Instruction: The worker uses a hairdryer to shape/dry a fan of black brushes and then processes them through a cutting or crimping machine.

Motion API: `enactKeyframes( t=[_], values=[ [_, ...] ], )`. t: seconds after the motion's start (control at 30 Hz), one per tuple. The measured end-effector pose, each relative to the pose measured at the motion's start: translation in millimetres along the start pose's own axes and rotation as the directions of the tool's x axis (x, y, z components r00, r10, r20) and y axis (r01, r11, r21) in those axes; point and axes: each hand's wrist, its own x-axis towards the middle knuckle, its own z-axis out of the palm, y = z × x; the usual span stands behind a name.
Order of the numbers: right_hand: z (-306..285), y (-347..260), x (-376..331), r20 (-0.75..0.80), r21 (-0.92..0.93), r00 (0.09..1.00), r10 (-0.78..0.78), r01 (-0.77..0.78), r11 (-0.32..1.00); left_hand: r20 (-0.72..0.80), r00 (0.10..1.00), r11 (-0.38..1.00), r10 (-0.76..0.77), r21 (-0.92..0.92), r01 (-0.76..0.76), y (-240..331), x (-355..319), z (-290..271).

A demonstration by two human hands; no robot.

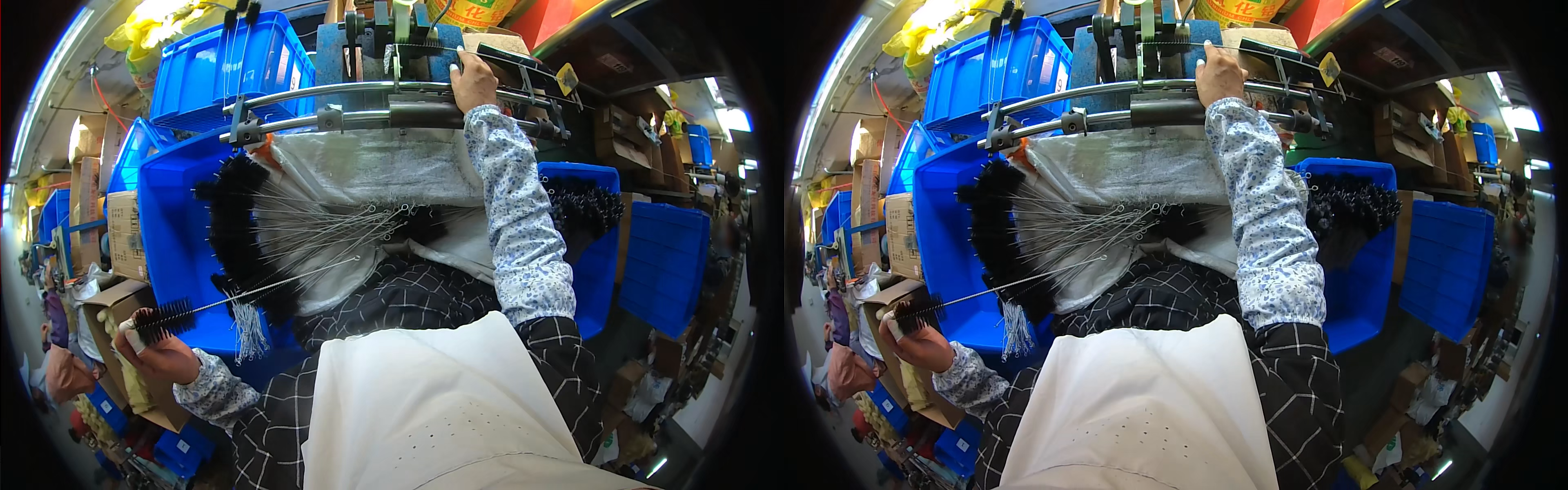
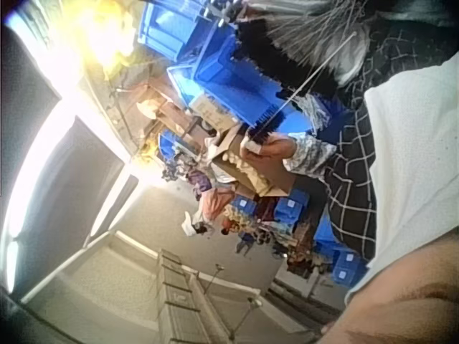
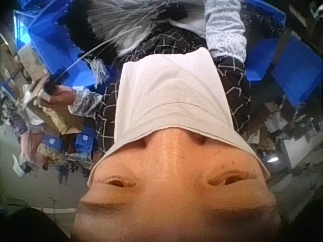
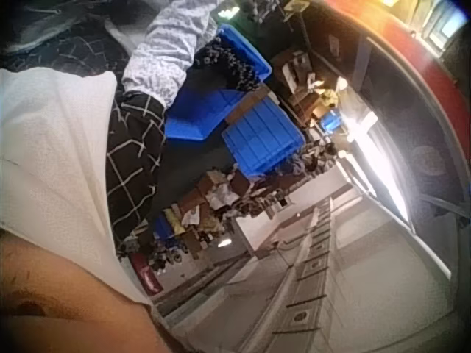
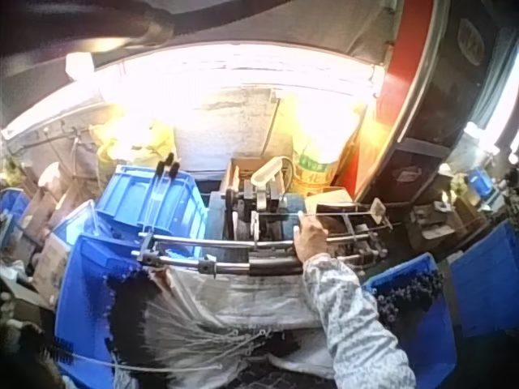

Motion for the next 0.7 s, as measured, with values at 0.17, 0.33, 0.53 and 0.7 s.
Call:
enactKeyframes(
  t=[0.17, 0.33, 0.53, 0.7],
  values=[
    [1, -16, 0, 0.024, -0.004, 1.000, 0.019, -0.019, 1.000, 0.082, 0.997, 0.996, -0.006, -0.090, 0.013, -10, -12, 9],
    [0, -37, -3, 0.003, -0.065, 1.000, 0.027, -0.027, 0.998, 0.167, 0.977, 0.962, -0.135, -0.215, 0.170, -10, -33, 61],
    [10, -77, -4, 0.103, -0.048, 0.994, 0.043, -0.038, 0.998, 0.273, 0.944, 0.939, -0.185, -0.234, 0.251, -14, -52, 87],
    [2, -72, -3, 0.142, -0.060, 0.989, 0.034, -0.026, 0.998, 0.297, 0.935, 0.932, -0.193, -0.243, 0.270, -13, -53, 93]
  ],
)
